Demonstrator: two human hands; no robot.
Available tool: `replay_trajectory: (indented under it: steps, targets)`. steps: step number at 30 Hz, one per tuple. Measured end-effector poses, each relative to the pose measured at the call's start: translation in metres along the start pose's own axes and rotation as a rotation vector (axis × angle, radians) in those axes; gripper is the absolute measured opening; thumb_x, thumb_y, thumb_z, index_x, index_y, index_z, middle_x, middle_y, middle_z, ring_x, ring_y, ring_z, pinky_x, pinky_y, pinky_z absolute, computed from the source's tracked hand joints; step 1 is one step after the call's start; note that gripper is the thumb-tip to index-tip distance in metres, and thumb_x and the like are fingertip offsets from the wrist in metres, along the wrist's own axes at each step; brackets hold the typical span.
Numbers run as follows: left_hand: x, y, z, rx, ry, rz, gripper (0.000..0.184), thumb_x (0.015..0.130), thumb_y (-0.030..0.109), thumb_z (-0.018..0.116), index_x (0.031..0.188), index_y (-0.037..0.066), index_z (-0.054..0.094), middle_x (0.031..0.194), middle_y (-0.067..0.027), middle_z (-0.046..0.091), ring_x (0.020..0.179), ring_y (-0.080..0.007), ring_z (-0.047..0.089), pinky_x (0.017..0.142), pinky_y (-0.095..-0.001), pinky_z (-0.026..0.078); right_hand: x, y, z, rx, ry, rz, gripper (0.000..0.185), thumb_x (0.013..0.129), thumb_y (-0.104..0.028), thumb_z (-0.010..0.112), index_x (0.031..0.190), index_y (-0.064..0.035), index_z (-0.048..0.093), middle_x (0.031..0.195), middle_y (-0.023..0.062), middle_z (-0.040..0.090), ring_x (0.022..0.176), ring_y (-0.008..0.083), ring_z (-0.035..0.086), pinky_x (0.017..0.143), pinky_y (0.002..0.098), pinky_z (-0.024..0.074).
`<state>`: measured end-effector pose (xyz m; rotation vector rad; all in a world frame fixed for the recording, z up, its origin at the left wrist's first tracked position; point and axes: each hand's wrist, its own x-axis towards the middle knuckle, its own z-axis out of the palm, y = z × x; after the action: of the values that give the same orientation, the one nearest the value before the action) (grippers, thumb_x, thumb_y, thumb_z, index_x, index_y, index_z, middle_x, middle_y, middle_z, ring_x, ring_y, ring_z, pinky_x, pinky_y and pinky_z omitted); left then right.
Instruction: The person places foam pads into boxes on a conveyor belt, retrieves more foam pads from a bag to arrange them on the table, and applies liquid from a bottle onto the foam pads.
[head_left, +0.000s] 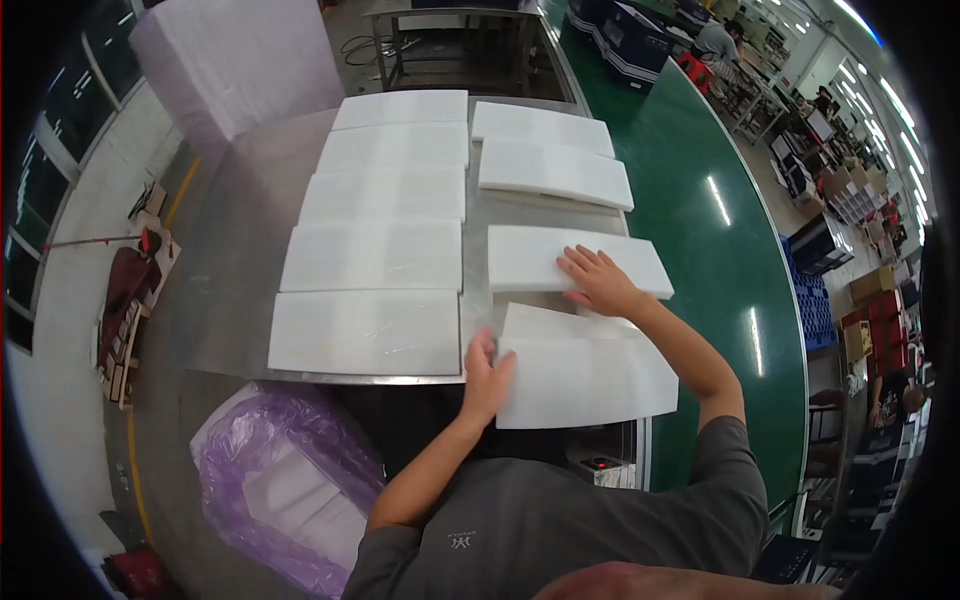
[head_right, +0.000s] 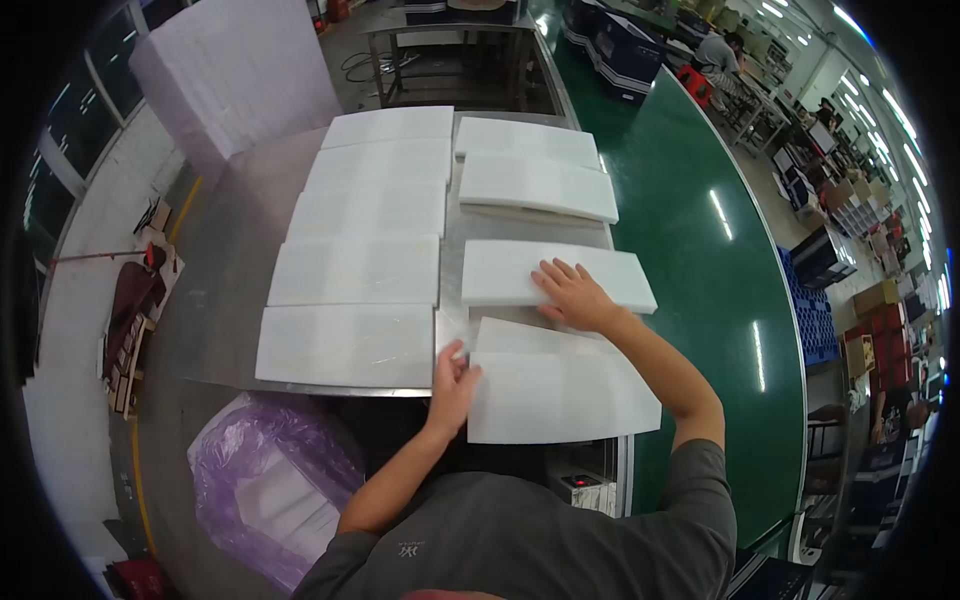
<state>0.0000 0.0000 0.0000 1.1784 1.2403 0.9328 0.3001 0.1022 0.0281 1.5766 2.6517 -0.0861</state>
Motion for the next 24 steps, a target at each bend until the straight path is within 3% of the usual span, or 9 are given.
replay_trajectory:
  steps: [2, 3, 4, 10, 14, 19, 21, 22, 24]
  targets:
    - [-0.017, -0.012, 0.015, 0.067, -0.012, 0.022, 0.068, 0.090, 0.021, 0.066, 0.147, 0.001, 0.035, 0.143, -0.0234, 0.043, 0.126, -0.0364, 0.045, 0.109, -0.0451, 0.036, 0.023, 0.016, 0.005, -0.071, 0.056, 0.003, 0.065, 0.100, -0.038, 0.058, 0.154, -0.0111, 0.032, 0.162, 0.0149, 0.027, 0.151, 0.0361, 0.025, 0.119, 0.0519, 0.0290]
    - [-0.046, -0.019, 0.082, 0.139, -0.001, 0.097, 0.068, 0.089, 0.020, 0.066, 0.146, 0.000, 0.036, 0.142, -0.0242, 0.043, 0.124, -0.0373, 0.046, 0.108, -0.0452, 0.036, -0.013, 0.055, -0.010, -0.179, -0.015, 0.001, 0.065, 0.099, -0.037, 0.059, 0.153, -0.0100, 0.033, 0.162, 0.0150, 0.028, 0.150, 0.0362, 0.026, 0.118, 0.0508, 0.0300]
    - [-0.046, -0.023, 0.067, 0.373, 0.043, 0.216, 0.068, 0.088, 0.019, 0.066, 0.145, -0.001, 0.036, 0.141, -0.0250, 0.044, 0.123, -0.0381, 0.046, 0.107, -0.0452, 0.037, 0.014, 0.050, -0.001, -0.187, 0.052, -0.001, 0.066, 0.099, -0.035, 0.059, 0.153, -0.0090, 0.033, 0.161, 0.0151, 0.029, 0.150, 0.0363, 0.027, 0.118, 0.0497, 0.0309]
    - [-0.055, -0.043, 0.096, 0.347, 0.103, 0.213, 0.069, 0.087, 0.020, 0.067, 0.144, -0.003, 0.036, 0.139, -0.0248, 0.044, 0.121, -0.0396, 0.046, 0.106, -0.0463, 0.038, 0.056, 0.095, 0.001, -0.253, 0.016, 0.047, 0.064, 0.098, -0.032, 0.059, 0.152, -0.0079, 0.034, 0.161, 0.0143, 0.030, 0.149, 0.0366, 0.027, 0.118, 0.0504, 0.0304]
    - [-0.047, -0.052, 0.100, 0.292, 0.044, 0.105, 0.067, 0.088, 0.019, 0.066, 0.144, -0.003, 0.037, 0.139, -0.0238, 0.043, 0.122, -0.0370, 0.046, 0.108, -0.0427, 0.039, 0.079, 0.118, 0.014, -0.226, 0.032, 0.083, 0.065, 0.097, -0.028, 0.062, 0.151, -0.0078, 0.032, 0.161, 0.0175, 0.028, 0.150, 0.0374, 0.025, 0.117, 0.0539, 0.0313]
    - [-0.043, -0.057, 0.099, 0.354, 0.026, 0.107, 0.063, 0.089, 0.018, 0.066, 0.141, -0.003, 0.038, 0.136, -0.0235, 0.043, 0.119, -0.0343, 0.049, 0.102, -0.0405, 0.044, 0.074, 0.095, 0.010, -0.174, 0.122, 0.226, 0.063, 0.095, -0.024, 0.063, 0.150, -0.0070, 0.036, 0.160, 0.0207, 0.030, 0.148, 0.0398, 0.029, 0.119, 0.0522, 0.0296]
    - [-0.045, -0.055, 0.094, 0.278, 0.032, 0.086, 0.061, 0.089, 0.018, 0.067, 0.140, -0.003, 0.039, 0.134, -0.0237, 0.044, 0.116, -0.0342, 0.050, 0.101, -0.0406, 0.045, 0.047, 0.079, 0.001, 0.080, 0.181, -0.030, 0.065, 0.093, -0.024, 0.067, 0.148, -0.0056, 0.039, 0.158, 0.0235, 0.032, 0.147, 0.0430, 0.030, 0.119, 0.0530, 0.0287]
    - [-0.047, -0.052, 0.092, 0.198, 0.043, 0.059, 0.060, 0.089, 0.018, 0.068, 0.138, -0.004, 0.041, 0.132, -0.0239, 0.045, 0.114, -0.0341, 0.052, 0.101, -0.0406, 0.046, 0.022, 0.056, -0.018, 0.155, 0.176, -0.110, 0.066, 0.092, -0.030, 0.069, 0.146, -0.0040, 0.042, 0.153, 0.0252, 0.039, 0.142, 0.0454, 0.037, 0.118, 0.0504, 0.0300]
    - [-0.050, -0.046, 0.088, 0.046, 0.034, 0.010, 0.057, 0.089, 0.017, 0.069, 0.134, -0.004, 0.043, 0.129, -0.0242, 0.047, 0.109, -0.0339, 0.054, 0.099, -0.0408, 0.047, -0.030, 0.013, -0.037, 0.106, 0.124, -0.239, 0.073, 0.091, -0.040, 0.069, 0.148, -0.0044, 0.040, 0.153, 0.0261, 0.037, 0.140, 0.0463, 0.037, 0.117, 0.0558, 0.0279]
